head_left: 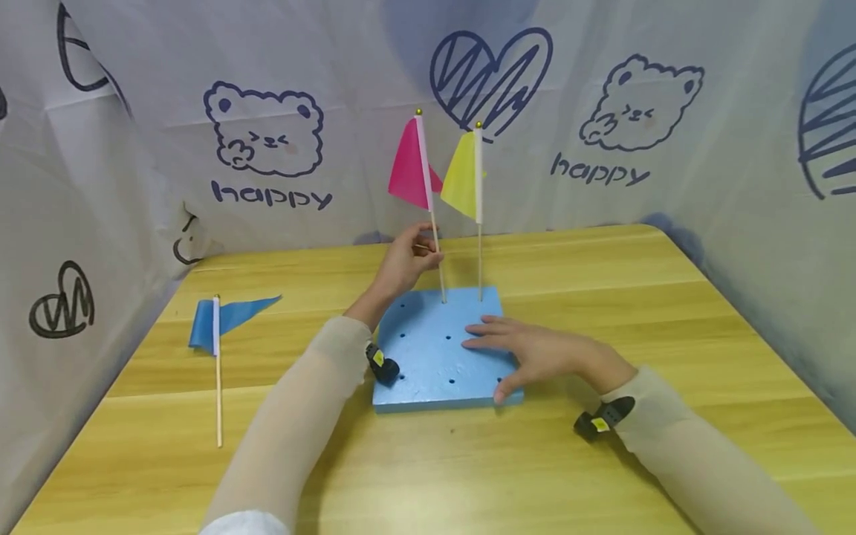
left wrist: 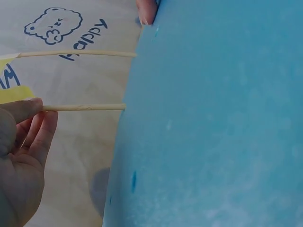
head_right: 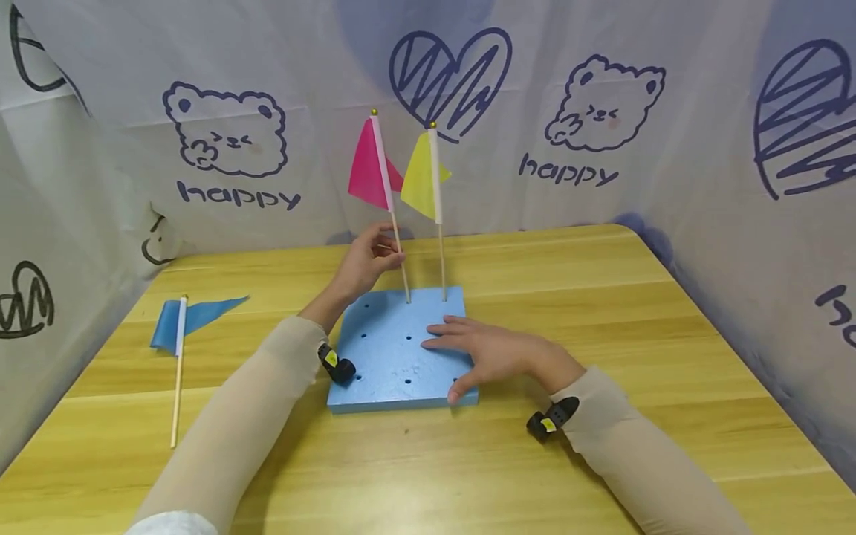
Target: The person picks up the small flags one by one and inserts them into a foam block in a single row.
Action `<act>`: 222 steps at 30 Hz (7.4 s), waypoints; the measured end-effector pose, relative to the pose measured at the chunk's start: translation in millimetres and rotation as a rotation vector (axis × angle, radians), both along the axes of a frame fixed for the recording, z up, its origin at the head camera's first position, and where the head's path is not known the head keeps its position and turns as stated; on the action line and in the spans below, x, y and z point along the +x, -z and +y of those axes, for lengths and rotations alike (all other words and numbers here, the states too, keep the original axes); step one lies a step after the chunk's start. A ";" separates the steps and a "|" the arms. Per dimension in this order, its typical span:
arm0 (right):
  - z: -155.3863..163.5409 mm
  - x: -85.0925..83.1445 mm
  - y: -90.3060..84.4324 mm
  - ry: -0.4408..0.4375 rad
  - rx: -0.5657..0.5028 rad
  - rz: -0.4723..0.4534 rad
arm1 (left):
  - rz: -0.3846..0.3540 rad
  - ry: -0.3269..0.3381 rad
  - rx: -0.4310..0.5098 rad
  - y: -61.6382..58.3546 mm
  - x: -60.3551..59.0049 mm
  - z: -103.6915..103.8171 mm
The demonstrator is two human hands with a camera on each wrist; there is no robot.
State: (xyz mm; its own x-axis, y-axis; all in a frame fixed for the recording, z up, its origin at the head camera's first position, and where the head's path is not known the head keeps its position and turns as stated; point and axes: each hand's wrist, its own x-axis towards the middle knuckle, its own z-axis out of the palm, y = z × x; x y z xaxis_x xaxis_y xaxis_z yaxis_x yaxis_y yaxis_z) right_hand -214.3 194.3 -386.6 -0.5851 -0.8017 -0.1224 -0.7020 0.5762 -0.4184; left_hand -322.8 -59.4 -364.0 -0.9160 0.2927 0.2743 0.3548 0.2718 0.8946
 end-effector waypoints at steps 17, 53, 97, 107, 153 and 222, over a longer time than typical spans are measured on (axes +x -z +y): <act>0.0 -1.7 0.8 -0.009 -0.001 0.009 | 0.019 0.090 -0.112 7.9 4.7 -3.6; 0.1 -1.1 -0.7 -0.023 -0.005 0.016 | -0.097 0.137 -0.107 -8.4 16.4 -33.2; 0.9 -0.6 0.6 -0.028 -0.017 0.023 | -0.058 -0.053 -0.318 -12.9 69.4 -158.9; -0.1 -1.2 0.5 -0.027 -0.011 0.025 | -0.070 -0.097 -0.405 -5.2 86.6 -187.9; -0.1 -1.8 2.7 -0.018 -0.012 0.020 | -0.184 -0.226 -0.676 31.2 134.1 -307.5; 0.0 -3.4 4.8 -0.016 -0.003 0.035 | -0.172 -0.173 -0.788 30.7 141.2 -323.7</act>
State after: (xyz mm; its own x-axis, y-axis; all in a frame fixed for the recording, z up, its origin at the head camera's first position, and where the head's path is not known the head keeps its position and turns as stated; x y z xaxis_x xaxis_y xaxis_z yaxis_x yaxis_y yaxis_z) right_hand -217.7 194.3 -391.3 -0.5757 -0.8116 -0.0995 -0.7258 0.5632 -0.3950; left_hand -181.5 -383.1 -394.7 -0.9763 0.1915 -0.1007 0.1257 0.8809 0.4563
